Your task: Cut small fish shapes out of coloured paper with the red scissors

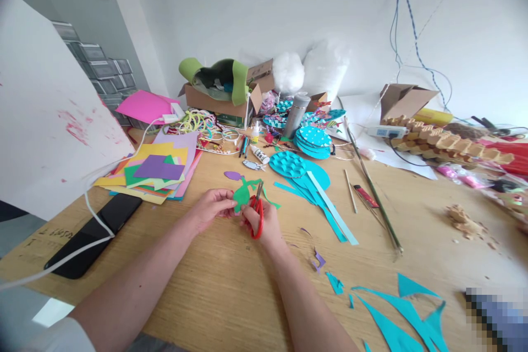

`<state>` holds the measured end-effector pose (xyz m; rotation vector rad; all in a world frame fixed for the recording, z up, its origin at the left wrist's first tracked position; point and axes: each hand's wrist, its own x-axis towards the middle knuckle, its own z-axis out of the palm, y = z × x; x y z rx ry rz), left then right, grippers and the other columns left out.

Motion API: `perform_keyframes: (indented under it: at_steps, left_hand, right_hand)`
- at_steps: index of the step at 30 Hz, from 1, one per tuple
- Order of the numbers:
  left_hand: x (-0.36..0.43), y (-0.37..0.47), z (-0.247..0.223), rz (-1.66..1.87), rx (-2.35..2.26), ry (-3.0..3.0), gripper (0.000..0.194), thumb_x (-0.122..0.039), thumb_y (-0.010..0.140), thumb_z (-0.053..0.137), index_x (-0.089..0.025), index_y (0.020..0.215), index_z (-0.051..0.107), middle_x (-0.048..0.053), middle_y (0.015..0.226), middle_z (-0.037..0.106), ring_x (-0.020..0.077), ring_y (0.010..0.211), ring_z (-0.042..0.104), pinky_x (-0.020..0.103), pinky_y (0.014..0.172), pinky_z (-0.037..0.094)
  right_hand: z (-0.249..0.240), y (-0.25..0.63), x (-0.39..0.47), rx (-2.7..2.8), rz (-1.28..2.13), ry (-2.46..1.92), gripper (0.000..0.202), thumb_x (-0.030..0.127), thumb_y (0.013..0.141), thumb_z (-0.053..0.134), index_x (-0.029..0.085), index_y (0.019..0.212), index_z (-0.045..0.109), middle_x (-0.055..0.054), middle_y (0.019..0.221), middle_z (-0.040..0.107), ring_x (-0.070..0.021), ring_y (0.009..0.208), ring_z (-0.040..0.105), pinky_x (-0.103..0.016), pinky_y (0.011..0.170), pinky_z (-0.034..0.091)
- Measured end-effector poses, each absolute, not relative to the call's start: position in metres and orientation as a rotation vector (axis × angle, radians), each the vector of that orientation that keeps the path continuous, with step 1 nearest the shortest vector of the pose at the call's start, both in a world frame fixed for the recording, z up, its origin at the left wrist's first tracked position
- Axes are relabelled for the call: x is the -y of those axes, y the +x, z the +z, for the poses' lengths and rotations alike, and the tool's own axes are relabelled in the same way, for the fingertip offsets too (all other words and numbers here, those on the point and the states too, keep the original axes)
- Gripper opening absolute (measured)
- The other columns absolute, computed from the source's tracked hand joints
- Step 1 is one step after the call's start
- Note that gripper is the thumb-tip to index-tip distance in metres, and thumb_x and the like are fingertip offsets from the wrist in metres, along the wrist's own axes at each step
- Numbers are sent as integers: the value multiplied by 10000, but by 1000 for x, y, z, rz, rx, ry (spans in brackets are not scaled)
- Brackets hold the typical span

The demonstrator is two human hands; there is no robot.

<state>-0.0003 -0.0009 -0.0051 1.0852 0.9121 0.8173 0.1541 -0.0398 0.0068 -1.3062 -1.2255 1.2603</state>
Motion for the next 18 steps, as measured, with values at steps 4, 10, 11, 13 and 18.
perform_keyframes:
  at_steps: [4,10,11,13,18]
  left_hand:
    - [1,-1,-5,805,-920,1083,258,-339,611,724,-130,695,599,31,622,641,99,549,555,233,579,398]
    - [1,0,-3,816,-937,1082,260,-347,612,715,-132,699,599,38,631,654,101,547,558,240,586,407]
    - [1,0,-3,820,-941,1078,257,-346,613,712,-133,705,600,38,630,656,101,544,558,241,587,408]
    - [1,0,-3,828,-955,1062,255,-345,613,707,-138,716,599,32,626,655,103,544,566,242,592,409]
    - [1,0,-2,834,-986,1055,231,-336,605,683,-147,690,579,20,599,638,112,547,576,240,584,403]
  right_hand:
    - [9,154,40,1218,1262,-1292,264,381,718,632,191,562,537,-2,473,575,-120,408,487,-233,421,354]
    - [9,152,41,1240,1261,-1339,257,353,723,619,182,546,545,-13,457,577,-116,396,474,-231,412,350]
    - [9,152,41,1250,1264,-1353,257,345,725,615,180,540,547,-15,451,576,-114,390,468,-230,405,344]
    - [8,152,41,1268,1272,-1364,261,337,730,613,176,533,554,-18,446,577,-110,381,456,-228,395,334]
    - [3,156,39,1258,1268,-1294,339,409,770,632,168,542,565,-25,469,592,-110,397,473,-230,408,354]
